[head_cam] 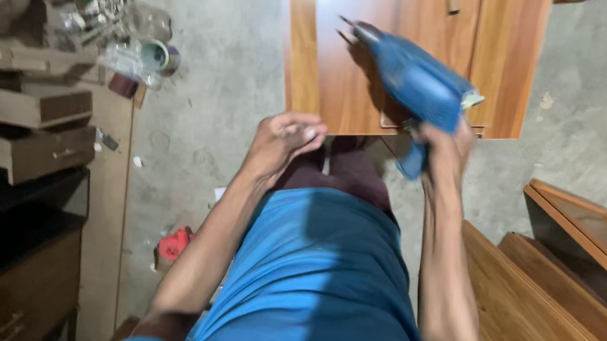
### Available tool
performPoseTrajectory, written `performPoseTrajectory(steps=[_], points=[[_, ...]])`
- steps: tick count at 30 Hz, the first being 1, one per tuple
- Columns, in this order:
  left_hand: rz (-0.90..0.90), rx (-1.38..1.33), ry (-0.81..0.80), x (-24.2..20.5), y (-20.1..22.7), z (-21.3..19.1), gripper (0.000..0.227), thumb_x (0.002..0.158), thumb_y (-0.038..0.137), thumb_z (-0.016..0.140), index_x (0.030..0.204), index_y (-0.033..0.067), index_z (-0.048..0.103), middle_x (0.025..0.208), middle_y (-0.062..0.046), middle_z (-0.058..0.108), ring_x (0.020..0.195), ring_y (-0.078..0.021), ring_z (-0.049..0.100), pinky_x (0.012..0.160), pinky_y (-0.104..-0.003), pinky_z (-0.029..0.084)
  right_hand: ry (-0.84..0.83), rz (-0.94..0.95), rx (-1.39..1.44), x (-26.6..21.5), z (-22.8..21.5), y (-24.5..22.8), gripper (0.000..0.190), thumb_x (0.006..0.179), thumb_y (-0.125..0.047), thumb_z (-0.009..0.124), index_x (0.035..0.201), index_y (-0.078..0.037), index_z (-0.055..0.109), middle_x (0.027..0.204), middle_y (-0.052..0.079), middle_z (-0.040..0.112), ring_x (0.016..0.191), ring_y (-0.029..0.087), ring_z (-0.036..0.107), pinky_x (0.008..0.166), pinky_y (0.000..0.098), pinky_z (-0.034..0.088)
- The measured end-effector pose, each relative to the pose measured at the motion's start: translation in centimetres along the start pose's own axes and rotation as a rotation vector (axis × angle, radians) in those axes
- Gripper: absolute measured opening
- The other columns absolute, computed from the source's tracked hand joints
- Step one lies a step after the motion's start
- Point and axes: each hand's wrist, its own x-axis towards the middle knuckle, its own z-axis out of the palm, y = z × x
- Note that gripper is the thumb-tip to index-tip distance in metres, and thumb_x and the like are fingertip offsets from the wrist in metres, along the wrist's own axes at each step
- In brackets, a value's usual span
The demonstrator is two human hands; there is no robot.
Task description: The person assembles a wooden furniture piece by aligning wooden planks and securing them with screws using a power drill. They also attach metal brackets to the underside of the assembled panel.
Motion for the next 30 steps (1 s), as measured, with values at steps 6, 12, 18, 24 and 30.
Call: performPoseTrajectory(steps=[6,12,18,24,30], points=[[0.011,-0.137,-0.058,5.6,-3.0,1.2,0.037,0.097,0.017,0.069,0.122,-0.0090,0.063,0.116,-0.020,0.072,0.105,-0.0249,0.073,0.095,-0.038,0.061,0.195,-0.121,-0.221,-12.7,-3.0,-0.1,0.054,0.074,-0.005,0.070,0.126,0.005,0.062,0.098,0.015,0.072,0.082,0.021,0.072,0.074,0.0309,0.059],[-0.038,-0.287,-0.156,8.7,-6.2,4.2,0.032,0.097,0.021,0.071,0.115,-0.0039,0.065,0.106,-0.018,0.074,0.092,-0.0222,0.073,0.083,-0.035,0.062,0.241,-0.201,-0.282,-18.0,-5.9,-1.0,0.060,0.075,-0.005,0.073,0.131,0.003,0.054,0.103,0.014,0.070,0.082,0.022,0.071,0.074,0.0329,0.061],[-0.061,-0.377,-0.212,9.6,-8.4,6.8,0.031,0.095,0.021,0.074,0.113,-0.0023,0.065,0.101,-0.015,0.075,0.080,-0.0188,0.074,0.073,-0.031,0.064,0.222,-0.201,-0.459,-17.2,-9.4,-3.0,0.058,0.074,0.000,0.072,0.129,0.004,0.056,0.108,0.014,0.069,0.089,0.021,0.072,0.079,0.0327,0.060],[-0.033,-0.482,-0.240,9.7,-9.7,9.8,0.030,0.095,0.020,0.074,0.113,-0.0027,0.065,0.102,-0.016,0.075,0.081,-0.0185,0.075,0.075,-0.030,0.065,0.146,-0.238,-0.481,-15.3,-12.5,-5.3,0.063,0.071,0.003,0.074,0.131,0.004,0.054,0.111,0.013,0.067,0.091,0.020,0.071,0.080,0.0325,0.060],[0.006,-0.472,-0.227,9.6,-10.6,12.0,0.030,0.095,0.021,0.075,0.111,-0.0025,0.067,0.101,-0.015,0.075,0.083,-0.0181,0.075,0.076,-0.030,0.065,0.059,-0.165,-0.416,-14.2,-14.7,-6.9,0.062,0.073,0.006,0.072,0.132,0.003,0.052,0.109,0.017,0.069,0.090,0.023,0.073,0.078,0.0355,0.062]])
